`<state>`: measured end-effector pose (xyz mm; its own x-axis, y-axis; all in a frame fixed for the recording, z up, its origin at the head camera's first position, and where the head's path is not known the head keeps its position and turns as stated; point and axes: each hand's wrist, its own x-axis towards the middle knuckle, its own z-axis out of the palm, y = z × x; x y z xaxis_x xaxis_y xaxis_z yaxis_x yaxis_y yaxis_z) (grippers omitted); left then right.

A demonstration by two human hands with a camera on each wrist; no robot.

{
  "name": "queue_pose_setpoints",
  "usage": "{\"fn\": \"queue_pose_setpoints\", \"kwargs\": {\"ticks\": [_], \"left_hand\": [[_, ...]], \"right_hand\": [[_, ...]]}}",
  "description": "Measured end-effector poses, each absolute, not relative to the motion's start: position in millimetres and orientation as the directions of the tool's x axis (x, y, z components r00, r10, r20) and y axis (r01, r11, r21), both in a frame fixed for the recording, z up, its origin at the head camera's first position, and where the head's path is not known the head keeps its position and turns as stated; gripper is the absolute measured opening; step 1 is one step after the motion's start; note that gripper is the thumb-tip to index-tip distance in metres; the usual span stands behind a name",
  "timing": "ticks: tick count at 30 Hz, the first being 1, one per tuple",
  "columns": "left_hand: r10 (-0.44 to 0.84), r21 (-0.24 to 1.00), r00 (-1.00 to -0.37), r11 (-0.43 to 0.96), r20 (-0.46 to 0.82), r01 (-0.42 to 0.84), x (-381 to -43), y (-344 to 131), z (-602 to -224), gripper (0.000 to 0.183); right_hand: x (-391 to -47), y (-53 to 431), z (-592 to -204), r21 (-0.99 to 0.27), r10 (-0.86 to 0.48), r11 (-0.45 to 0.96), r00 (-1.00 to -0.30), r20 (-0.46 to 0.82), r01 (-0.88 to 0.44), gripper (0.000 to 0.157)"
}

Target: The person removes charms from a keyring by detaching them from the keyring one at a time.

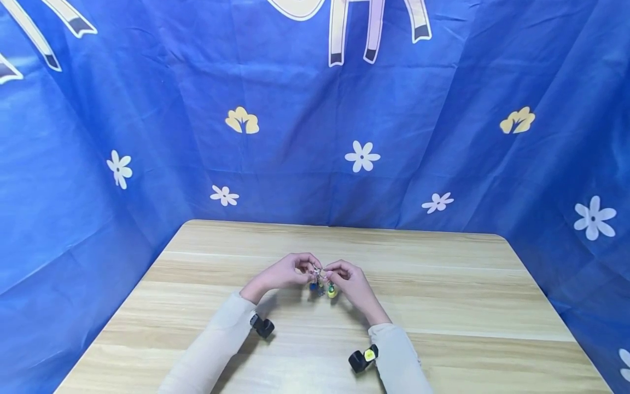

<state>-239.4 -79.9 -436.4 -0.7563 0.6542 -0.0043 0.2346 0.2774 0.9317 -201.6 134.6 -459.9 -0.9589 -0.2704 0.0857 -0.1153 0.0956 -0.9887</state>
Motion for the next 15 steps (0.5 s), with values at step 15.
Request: {"fn": "queue_pose_setpoints", "kwargs": {"ticks": [15], "left_hand": [[0.646,0.923,-0.763,0.295,-0.003,0.246,-238.1,-80.4,-436.0,0.026]], "right_hand": [[-200.9,135.6,-461.2,-0.990,-0.267,0.062,-0.958,0.103,-0.123,0.025]]}}
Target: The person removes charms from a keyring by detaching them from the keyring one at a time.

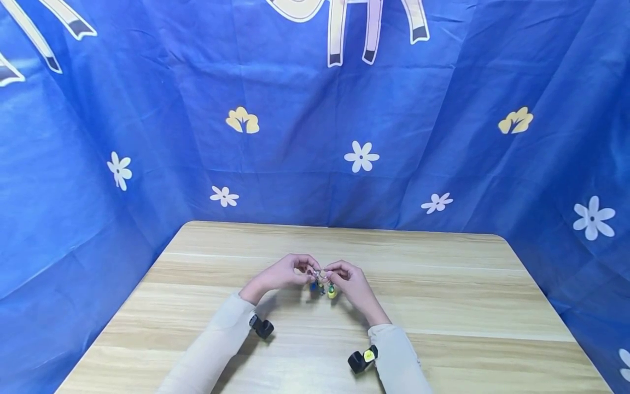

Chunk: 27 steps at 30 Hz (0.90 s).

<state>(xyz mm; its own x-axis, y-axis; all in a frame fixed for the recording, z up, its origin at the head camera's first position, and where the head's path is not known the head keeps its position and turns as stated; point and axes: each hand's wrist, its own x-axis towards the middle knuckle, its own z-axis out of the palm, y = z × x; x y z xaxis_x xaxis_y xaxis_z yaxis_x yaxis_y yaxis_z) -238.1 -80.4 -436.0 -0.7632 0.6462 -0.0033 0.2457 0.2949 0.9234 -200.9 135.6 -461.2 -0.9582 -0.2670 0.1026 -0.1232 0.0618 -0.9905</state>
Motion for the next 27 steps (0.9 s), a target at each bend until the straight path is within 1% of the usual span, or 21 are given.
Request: {"fn": "queue_pose_setpoints", "kwargs": {"ticks": [8,18,27], "left_hand": [[0.640,0.888,-0.767,0.325,0.046,0.325,-239.7,-81.3,-436.7,0.023],[0.606,0.879,-0.794,0.361,0.033,0.312,-240.7,-78.6,-436.8,0.020],[0.597,0.866,-0.802,0.388,0.023,0.314,-245.7,-78.9,-436.7,0.020]], "right_hand": [[-201.4,134.0,-463.7,-0.990,-0.260,0.052,-0.959,0.112,-0.130,0.025],[-201.6,131.9,-464.3,-0.987,-0.244,0.078,-0.963,0.115,-0.137,0.024],[-203.6,131.9,-465.6,-0.985,-0.243,0.099,-0.963,0.116,-0.143,0.024]]}}
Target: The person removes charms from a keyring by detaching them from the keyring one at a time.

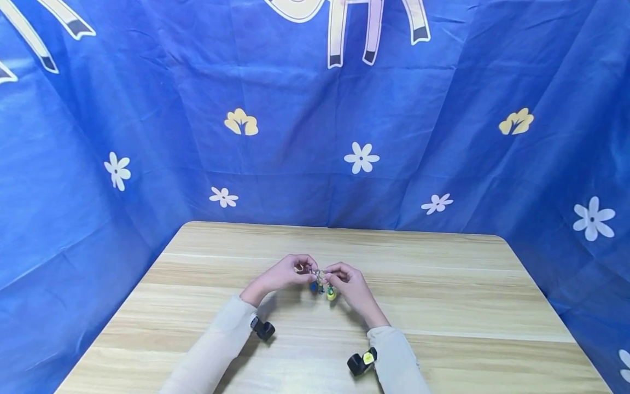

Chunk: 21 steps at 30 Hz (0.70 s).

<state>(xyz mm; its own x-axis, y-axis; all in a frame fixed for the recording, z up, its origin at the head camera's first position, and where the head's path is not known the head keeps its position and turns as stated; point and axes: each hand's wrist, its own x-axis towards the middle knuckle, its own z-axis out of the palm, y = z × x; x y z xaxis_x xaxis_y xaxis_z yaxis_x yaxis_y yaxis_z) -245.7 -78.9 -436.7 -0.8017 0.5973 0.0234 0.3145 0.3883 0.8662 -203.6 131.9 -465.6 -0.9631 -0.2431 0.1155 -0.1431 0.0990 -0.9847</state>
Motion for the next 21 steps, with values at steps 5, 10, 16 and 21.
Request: {"fn": "queue_pose_setpoints", "kwargs": {"ticks": [5,10,16,21], "left_hand": [[0.591,0.869,-0.804,0.364,0.063,0.336,-244.6,-79.4,-436.2,0.020],[0.584,0.858,-0.807,0.364,0.092,0.362,-244.4,-81.2,-436.6,0.018],[0.599,0.891,-0.799,0.340,0.039,0.299,-244.4,-80.5,-437.2,0.019],[0.598,0.904,-0.801,0.327,0.028,0.276,-244.4,-79.3,-437.2,0.020]], "right_hand": [[-203.5,131.2,-464.8,-0.986,-0.240,0.093,-0.965,0.110,-0.135,0.024],[-202.5,131.0,-463.5,-0.986,-0.245,0.098,-0.964,0.104,-0.131,0.025],[-202.1,131.2,-462.0,-0.986,-0.245,0.101,-0.964,0.101,-0.129,0.025],[-202.7,131.2,-461.8,-0.985,-0.244,0.103,-0.964,0.107,-0.136,0.025]]}}
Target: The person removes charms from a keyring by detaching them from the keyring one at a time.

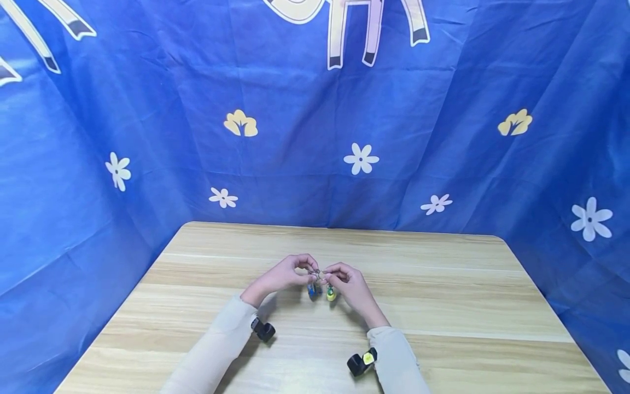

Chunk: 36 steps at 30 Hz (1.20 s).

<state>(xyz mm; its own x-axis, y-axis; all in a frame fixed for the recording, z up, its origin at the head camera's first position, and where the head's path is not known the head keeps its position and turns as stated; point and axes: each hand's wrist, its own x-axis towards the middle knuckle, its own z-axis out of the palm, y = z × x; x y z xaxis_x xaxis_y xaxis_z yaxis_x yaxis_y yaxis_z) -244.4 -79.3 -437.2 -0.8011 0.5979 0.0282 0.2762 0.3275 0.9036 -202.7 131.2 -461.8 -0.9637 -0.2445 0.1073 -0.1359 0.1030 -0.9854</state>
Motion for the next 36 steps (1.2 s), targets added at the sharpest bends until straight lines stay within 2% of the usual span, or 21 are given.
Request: {"fn": "queue_pose_setpoints", "kwargs": {"ticks": [6,12,25,36], "left_hand": [[0.612,0.924,-0.790,0.283,0.034,0.258,-240.5,-78.6,-434.7,0.021],[0.602,0.927,-0.798,0.297,0.004,0.229,-242.3,-78.4,-438.2,0.023],[0.586,0.898,-0.810,0.344,0.022,0.274,-240.5,-77.2,-440.4,0.018],[0.636,0.951,-0.771,0.214,0.037,0.223,-239.9,-73.4,-442.2,0.025]], "right_hand": [[-201.3,131.1,-461.9,-0.987,-0.245,0.090,-0.964,0.106,-0.131,0.025],[-200.9,131.8,-461.3,-0.988,-0.248,0.071,-0.962,0.113,-0.134,0.026],[-200.3,130.8,-464.5,-0.995,-0.241,0.023,-0.966,0.092,-0.100,0.027],[-199.4,131.2,-463.3,-0.997,-0.238,0.008,-0.968,0.077,-0.082,0.026]]}}
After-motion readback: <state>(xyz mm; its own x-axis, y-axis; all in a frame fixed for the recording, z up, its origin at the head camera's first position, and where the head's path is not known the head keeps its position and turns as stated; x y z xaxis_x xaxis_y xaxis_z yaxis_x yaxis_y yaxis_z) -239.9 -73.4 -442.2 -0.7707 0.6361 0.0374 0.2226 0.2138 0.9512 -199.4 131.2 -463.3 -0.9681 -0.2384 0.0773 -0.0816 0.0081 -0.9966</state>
